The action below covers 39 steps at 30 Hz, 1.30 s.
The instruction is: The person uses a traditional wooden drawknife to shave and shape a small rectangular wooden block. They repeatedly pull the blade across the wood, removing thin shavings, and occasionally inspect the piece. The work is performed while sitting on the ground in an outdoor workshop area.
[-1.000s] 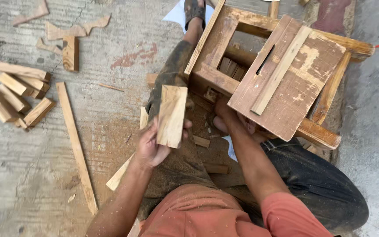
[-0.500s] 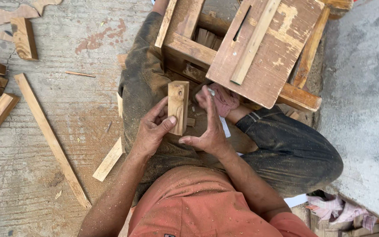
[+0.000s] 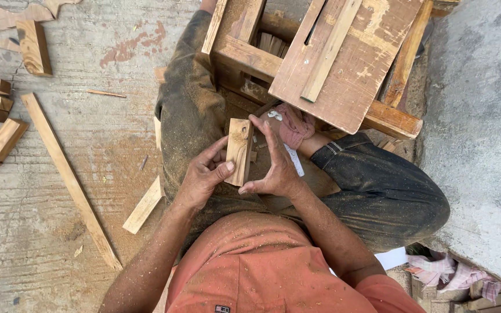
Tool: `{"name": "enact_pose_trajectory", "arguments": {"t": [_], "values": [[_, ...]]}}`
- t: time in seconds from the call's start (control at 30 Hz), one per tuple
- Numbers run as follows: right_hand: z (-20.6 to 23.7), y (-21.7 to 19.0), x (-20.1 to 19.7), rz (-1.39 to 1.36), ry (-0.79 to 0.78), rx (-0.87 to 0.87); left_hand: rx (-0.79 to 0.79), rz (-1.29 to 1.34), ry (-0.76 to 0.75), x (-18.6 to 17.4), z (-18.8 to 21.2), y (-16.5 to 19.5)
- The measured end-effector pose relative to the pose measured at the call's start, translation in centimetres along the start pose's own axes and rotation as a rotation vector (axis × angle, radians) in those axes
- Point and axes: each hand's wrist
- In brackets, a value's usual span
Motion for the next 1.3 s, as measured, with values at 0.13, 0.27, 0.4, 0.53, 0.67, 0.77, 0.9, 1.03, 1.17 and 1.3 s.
{"name": "enact_pose_trajectory", "arguments": {"t": [0.13,0.27,0.4,0.53,0.67,0.77,0.9,1.03,1.17,1.3], "values": [[0.4,-0.2,0.4,-0.222,0.070,0.120,-0.043,0.165,-0.076,-0.3,0.0,-0.9],[0.6,-0.4,1.4,-0.866,0.131,0.370,-0.027,0.279,-0.110,-0.7,0.3,-1.6],[1.0,-0.4,2.3,-1.185,0.150,0.528,-0.018,0.302,-0.126,-0.3,0.3,-1.3],[1.8,-0.1,3.6,-1.569,0.140,0.534,0.033,0.001,0.003,0.6,0.0,-0.9],[2.5,0.8,4.6,-1.802,0.142,0.528,0.048,-0.038,0.079,1.0,0.1,-1.0],[2.7,1.4,4.7,-1.850,0.139,0.519,0.033,-0.066,0.095,0.9,0.3,-1.1],[2.9,1.6,4.7,-1.848,0.117,0.497,0.019,-0.061,0.094,0.7,0.1,-1.2],[3.2,2.1,5.0,-1.845,0.152,0.516,0.021,-0.011,0.075,0.4,-0.2,-1.8],[3.9,2.4,5.2,-1.835,0.112,0.417,-0.062,-0.111,0.128,0.3,-0.5,-2.2],[4.5,1.6,4.3,-1.481,0.215,0.468,-0.077,-0.136,0.169,1.6,-1.4,-1.9]]}}
Point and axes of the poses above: each hand's wrist, its own z-axis away from the middle knuckle, its own x-axis out of the palm, y = z × x, and after that the axes turned 7 degrees about z, right-handed
